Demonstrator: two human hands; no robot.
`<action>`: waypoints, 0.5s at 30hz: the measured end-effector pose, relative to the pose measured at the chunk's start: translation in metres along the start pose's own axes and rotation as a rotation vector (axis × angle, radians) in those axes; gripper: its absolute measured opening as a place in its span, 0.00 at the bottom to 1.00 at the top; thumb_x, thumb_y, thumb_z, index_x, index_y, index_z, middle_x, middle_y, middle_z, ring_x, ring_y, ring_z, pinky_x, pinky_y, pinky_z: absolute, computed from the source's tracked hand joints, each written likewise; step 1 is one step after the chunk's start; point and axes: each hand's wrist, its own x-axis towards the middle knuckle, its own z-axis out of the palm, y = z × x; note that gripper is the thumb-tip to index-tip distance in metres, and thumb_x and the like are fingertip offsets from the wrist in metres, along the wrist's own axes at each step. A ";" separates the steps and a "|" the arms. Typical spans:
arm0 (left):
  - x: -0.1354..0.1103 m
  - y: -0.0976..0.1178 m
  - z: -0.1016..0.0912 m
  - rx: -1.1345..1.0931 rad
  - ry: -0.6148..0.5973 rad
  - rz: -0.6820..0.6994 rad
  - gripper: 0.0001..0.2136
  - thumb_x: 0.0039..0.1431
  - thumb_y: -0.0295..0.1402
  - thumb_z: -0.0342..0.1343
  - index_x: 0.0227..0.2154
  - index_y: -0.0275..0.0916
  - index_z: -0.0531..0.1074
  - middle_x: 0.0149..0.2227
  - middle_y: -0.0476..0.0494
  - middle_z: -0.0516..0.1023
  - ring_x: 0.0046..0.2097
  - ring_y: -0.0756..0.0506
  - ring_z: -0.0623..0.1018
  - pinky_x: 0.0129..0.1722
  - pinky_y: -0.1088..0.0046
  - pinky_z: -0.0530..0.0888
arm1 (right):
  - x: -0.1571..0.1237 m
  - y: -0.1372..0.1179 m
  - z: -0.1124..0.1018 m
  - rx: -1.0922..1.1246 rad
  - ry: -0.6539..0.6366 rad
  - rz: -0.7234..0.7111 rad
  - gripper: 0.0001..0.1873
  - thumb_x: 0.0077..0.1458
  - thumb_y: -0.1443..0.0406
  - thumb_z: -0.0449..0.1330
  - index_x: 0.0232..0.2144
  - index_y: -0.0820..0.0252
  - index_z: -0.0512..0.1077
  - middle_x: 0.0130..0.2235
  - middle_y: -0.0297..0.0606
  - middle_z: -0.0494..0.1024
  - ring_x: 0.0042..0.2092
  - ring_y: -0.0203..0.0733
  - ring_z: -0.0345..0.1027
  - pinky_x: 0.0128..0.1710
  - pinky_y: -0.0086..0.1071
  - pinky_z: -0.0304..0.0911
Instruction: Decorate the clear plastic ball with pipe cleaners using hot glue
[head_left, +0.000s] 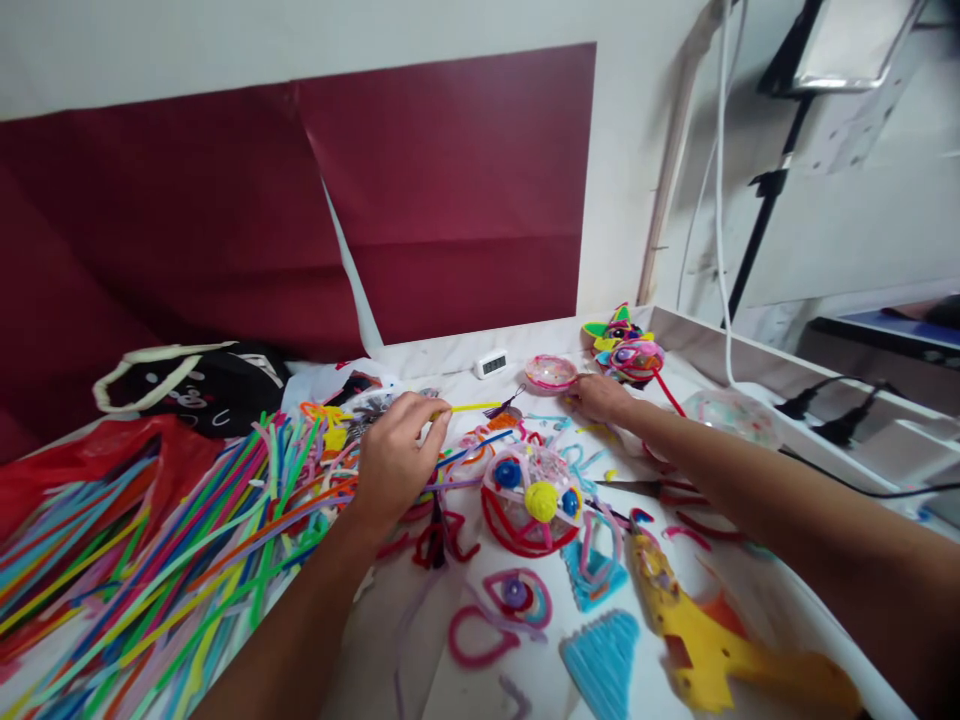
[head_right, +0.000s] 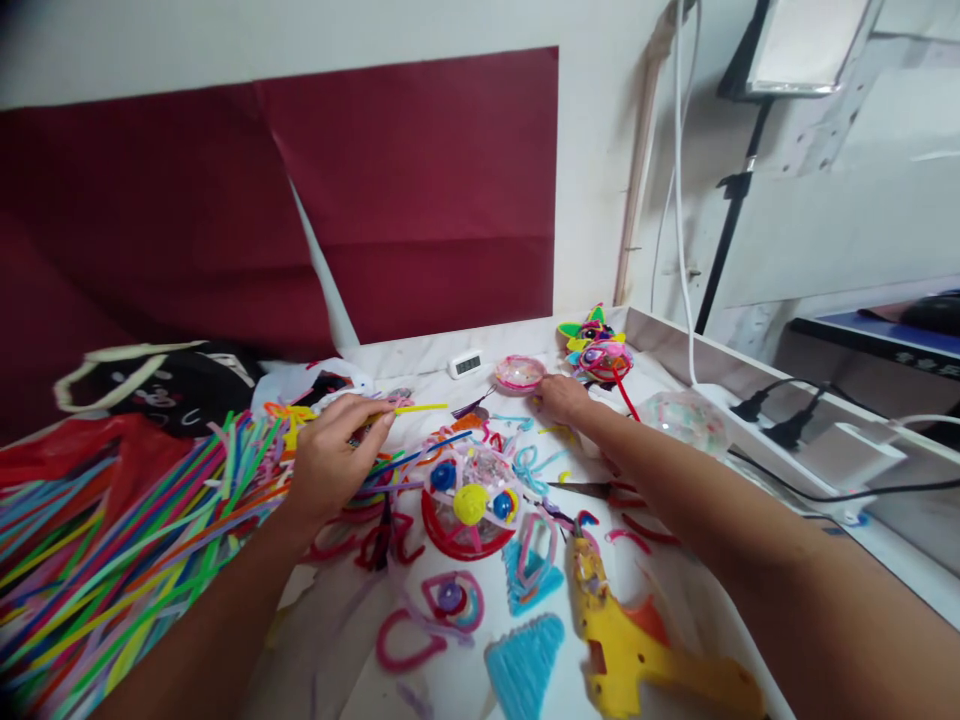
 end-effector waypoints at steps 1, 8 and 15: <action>0.000 0.000 0.001 0.006 -0.007 -0.002 0.07 0.61 0.30 0.52 0.36 0.37 0.75 0.37 0.45 0.77 0.41 0.47 0.77 0.43 0.73 0.71 | 0.000 0.003 -0.001 0.032 -0.006 -0.002 0.17 0.60 0.59 0.57 0.50 0.59 0.68 0.51 0.42 0.71 0.47 0.44 0.69 0.46 0.44 0.68; -0.002 -0.002 0.007 0.068 -0.097 -0.017 0.08 0.62 0.30 0.51 0.37 0.37 0.75 0.38 0.45 0.78 0.42 0.46 0.77 0.44 0.72 0.71 | -0.005 0.026 -0.006 0.348 -0.041 -0.028 0.18 0.59 0.58 0.58 0.48 0.62 0.69 0.49 0.39 0.72 0.47 0.48 0.70 0.44 0.43 0.69; -0.004 -0.005 0.009 0.092 -0.155 -0.051 0.09 0.62 0.31 0.50 0.37 0.38 0.75 0.38 0.45 0.78 0.42 0.46 0.77 0.42 0.71 0.71 | -0.012 0.035 -0.008 0.644 -0.085 -0.026 0.18 0.60 0.59 0.57 0.49 0.62 0.68 0.49 0.41 0.72 0.46 0.45 0.70 0.44 0.43 0.69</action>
